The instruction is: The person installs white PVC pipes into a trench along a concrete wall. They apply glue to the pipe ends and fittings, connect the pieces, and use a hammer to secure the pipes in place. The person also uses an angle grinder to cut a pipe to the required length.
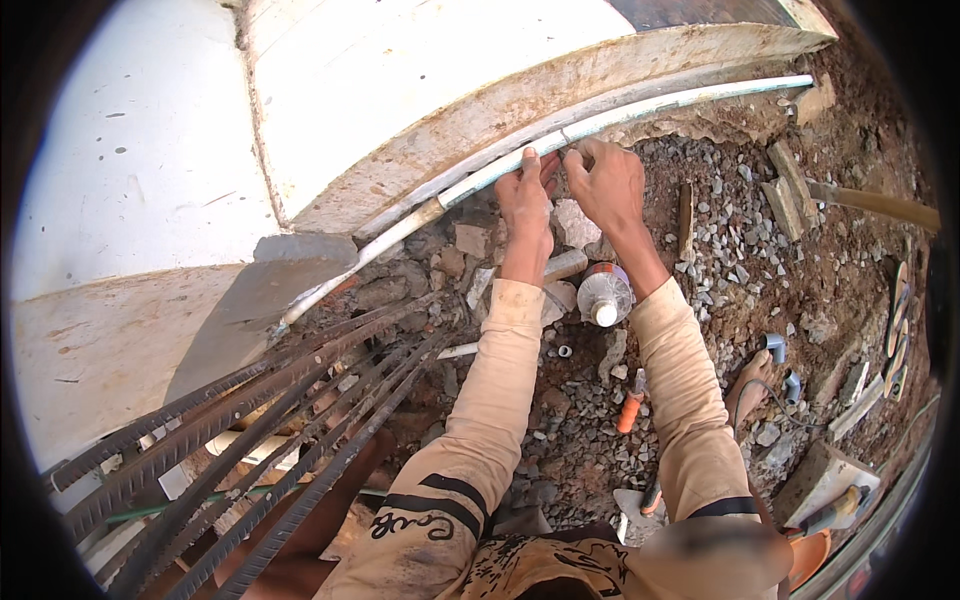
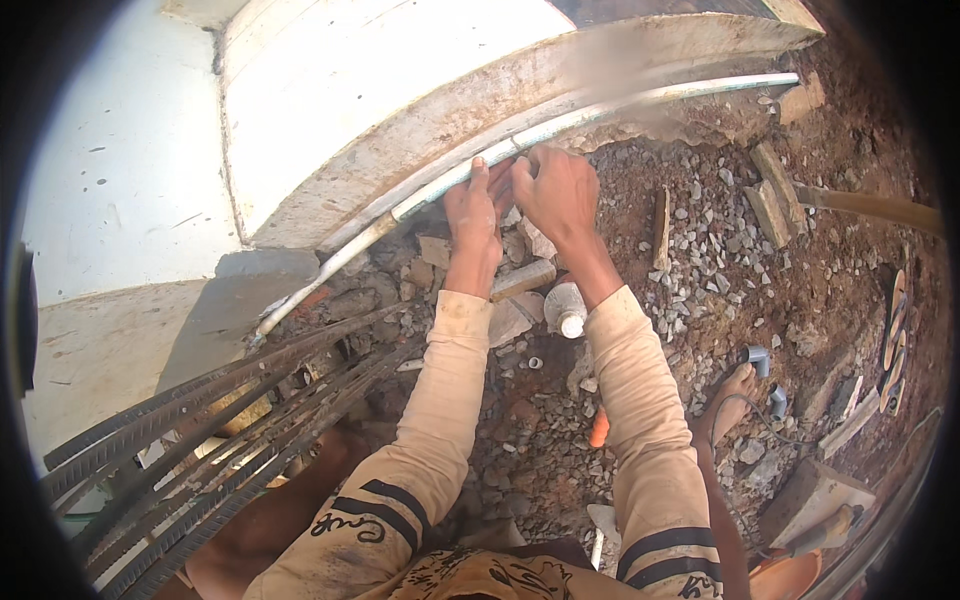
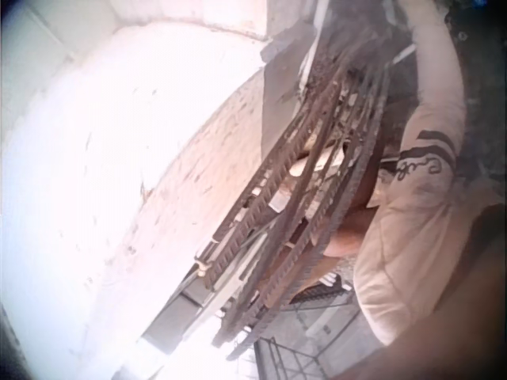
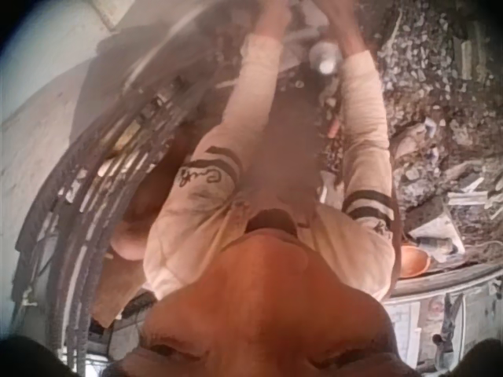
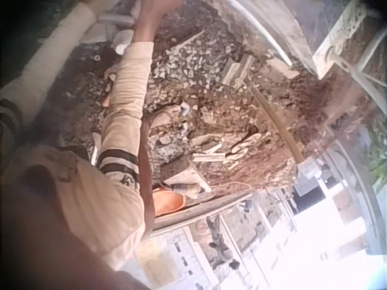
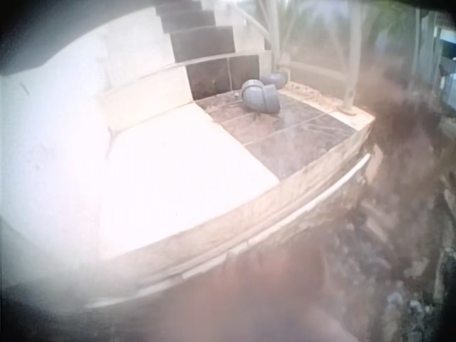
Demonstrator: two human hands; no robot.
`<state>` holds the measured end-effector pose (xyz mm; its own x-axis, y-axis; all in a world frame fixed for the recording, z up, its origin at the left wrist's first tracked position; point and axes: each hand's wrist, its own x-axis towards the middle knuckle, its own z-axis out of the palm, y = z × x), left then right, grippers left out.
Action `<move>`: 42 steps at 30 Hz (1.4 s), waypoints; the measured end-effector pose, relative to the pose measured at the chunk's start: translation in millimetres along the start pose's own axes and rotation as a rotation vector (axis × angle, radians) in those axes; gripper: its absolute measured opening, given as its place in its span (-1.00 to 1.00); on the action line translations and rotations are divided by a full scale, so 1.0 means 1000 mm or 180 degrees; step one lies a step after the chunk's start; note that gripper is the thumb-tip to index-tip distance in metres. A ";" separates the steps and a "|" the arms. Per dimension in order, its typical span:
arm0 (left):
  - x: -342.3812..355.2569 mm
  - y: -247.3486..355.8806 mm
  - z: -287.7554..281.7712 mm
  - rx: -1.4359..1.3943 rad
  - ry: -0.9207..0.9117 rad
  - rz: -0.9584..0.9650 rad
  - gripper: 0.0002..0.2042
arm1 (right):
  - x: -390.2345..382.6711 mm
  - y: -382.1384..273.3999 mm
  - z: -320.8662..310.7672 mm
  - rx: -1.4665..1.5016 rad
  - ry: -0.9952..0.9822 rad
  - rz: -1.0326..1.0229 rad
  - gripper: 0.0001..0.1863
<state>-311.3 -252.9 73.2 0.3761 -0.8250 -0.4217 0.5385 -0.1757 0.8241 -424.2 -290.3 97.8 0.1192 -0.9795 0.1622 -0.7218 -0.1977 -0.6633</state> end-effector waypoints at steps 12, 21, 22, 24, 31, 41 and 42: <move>0.004 -0.008 0.005 -0.0049 0.0047 0.0075 -0.62 | -0.012 0.008 0.014 -0.0041 0.0167 -0.0403 -0.66; 0.000 0.004 0.004 0.0365 0.0147 -0.0091 -0.51 | -0.056 0.085 -0.041 0.0025 0.0467 0.0924 -0.67; 0.001 0.002 0.005 0.0360 0.0163 -0.0099 -0.51 | -0.067 0.113 -0.050 -0.0212 0.0579 0.1186 -0.70; 0.002 -0.002 0.008 0.0229 0.0071 -0.0145 -0.51 | -0.091 0.172 -0.060 -0.1091 0.0861 0.1078 -0.72; 0.000 0.008 0.004 0.0478 0.0223 -0.0153 -0.54 | -0.102 0.107 -0.034 0.0464 0.0136 0.0626 -0.77; 0.004 0.006 0.004 0.0339 0.0111 -0.0306 -0.62 | -0.029 0.012 0.030 0.1768 0.0518 0.0749 -0.73; 0.004 0.006 0.002 0.0355 0.0106 -0.0284 -0.62 | -0.027 0.007 0.031 0.1947 0.0344 0.0958 -0.72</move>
<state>-308.1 -258.4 76.8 0.3563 -0.7856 -0.5058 0.4845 -0.3075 0.8189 -411.9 -266.6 66.3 -0.1178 -0.9921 -0.0428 -0.1946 0.0653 -0.9787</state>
